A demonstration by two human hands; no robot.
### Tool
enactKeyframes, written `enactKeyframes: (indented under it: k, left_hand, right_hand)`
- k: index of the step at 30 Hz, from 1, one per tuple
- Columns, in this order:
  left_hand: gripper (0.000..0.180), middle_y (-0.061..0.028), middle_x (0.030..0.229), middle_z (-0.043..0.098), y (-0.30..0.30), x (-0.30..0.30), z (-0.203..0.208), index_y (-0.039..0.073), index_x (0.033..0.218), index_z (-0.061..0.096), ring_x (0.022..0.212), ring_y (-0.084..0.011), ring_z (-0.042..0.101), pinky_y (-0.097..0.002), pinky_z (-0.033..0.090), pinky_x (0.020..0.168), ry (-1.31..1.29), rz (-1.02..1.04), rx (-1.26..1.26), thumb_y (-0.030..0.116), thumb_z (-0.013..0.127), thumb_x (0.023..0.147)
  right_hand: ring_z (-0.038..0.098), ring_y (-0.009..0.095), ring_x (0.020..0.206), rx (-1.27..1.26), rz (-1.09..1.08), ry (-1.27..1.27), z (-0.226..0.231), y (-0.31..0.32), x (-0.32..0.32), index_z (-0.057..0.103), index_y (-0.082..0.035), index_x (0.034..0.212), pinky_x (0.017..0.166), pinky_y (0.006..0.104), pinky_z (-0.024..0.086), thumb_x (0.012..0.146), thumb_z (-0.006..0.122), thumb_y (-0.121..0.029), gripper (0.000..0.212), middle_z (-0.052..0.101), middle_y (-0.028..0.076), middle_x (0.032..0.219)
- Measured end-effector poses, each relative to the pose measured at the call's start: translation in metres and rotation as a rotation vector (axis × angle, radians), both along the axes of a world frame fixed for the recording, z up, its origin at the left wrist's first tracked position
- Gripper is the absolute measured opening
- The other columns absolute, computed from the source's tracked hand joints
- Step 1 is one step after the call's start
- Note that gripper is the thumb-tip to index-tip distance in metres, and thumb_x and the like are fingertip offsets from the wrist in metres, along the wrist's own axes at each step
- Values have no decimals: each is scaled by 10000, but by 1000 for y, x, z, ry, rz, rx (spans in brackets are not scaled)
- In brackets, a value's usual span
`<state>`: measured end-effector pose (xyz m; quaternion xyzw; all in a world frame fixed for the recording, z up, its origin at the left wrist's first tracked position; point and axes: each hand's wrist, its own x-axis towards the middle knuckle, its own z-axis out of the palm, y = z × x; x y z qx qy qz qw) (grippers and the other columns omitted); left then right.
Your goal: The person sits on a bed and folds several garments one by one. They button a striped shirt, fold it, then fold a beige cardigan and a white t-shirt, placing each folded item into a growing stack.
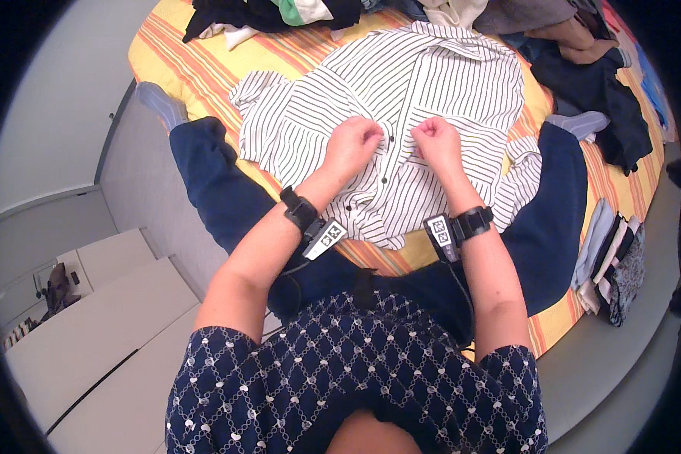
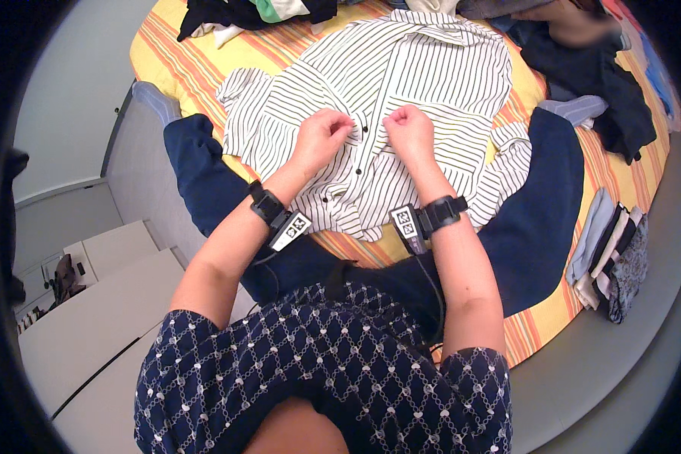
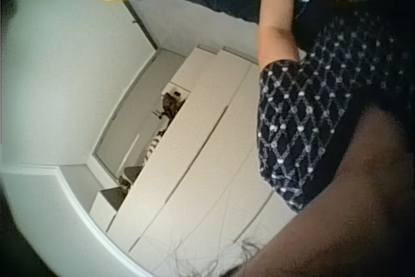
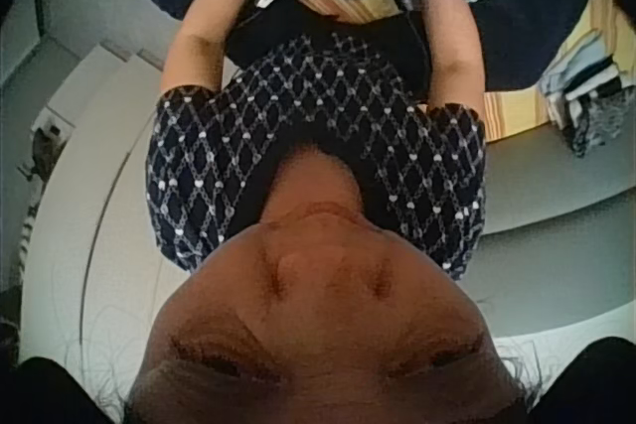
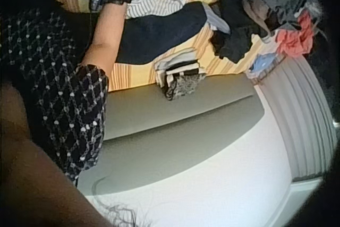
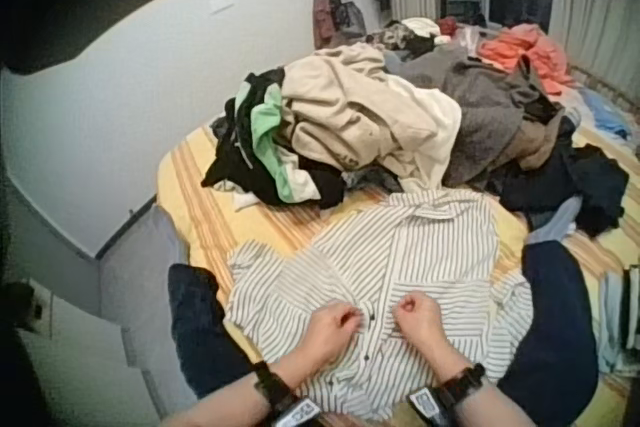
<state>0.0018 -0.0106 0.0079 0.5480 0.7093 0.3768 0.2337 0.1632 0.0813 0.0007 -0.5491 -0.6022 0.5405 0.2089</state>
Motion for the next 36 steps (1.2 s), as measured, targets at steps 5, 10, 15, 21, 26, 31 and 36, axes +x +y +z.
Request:
enactKeyframes:
  k: [5, 10, 15, 21, 26, 31, 36]
  left_hand:
    - [134, -153, 818, 634, 27, 6, -13, 35, 860, 645, 734, -337, 606, -391, 494, 677, 226, -107, -139, 100, 587, 759]
    - [121, -160, 775, 638, 12, 8, -32, 40, 824, 654, 752, -325, 619, -381, 498, 691, 205, -17, -186, 98, 598, 734]
    - [128, -163, 838, 647, 13, 12, -37, 40, 827, 671, 806, -291, 631, -359, 499, 737, 132, 74, -233, 101, 620, 726]
    - [95, -150, 803, 629, 19, 21, -35, 66, 765, 659, 792, -324, 597, -411, 479, 701, 241, 40, -353, 127, 624, 701]
    - [87, -111, 716, 640, 24, 18, -26, 46, 757, 661, 671, -249, 614, -354, 490, 633, 32, 51, -317, 119, 661, 709]
    - [88, -72, 649, 634, 33, 24, -20, 26, 756, 664, 597, -130, 591, -280, 478, 580, -168, 32, -266, 99, 687, 713]
    - [38, -40, 642, 629, 34, 29, -24, 3, 768, 657, 553, -96, 575, -241, 474, 533, -310, 94, -297, 22, 657, 735]
  right_hand:
    - [620, 351, 775, 218, 284, -483, -4, -7, -27, 628, -10, 777, 679, 425, 493, 736, 649, -250, 245, 643, 186, 767]
    - [643, 341, 802, 237, 312, -645, 2, -15, -35, 654, 4, 831, 699, 411, 512, 717, 665, -248, 277, 658, 187, 830]
    - [638, 357, 792, 252, 407, -634, 7, -20, -35, 639, 15, 817, 704, 422, 508, 722, 649, -230, 263, 649, 206, 828]
    - [650, 320, 783, 386, 367, -622, -7, -20, -30, 654, -21, 795, 693, 403, 516, 688, 649, -172, 186, 653, 168, 789]
    - [537, 85, 539, 40, 49, 5, -27, -15, -4, 592, -8, 759, 498, 225, 433, 707, 697, -55, 126, 599, 23, 642]
    - [533, 58, 554, -145, 35, 256, -34, -13, 10, 598, -19, 810, 493, 196, 424, 793, 648, -39, 56, 600, 4, 666]
    - [527, 53, 560, -30, 25, 244, -34, -14, 9, 596, -9, 807, 509, 197, 436, 774, 658, -24, 72, 604, 5, 681]
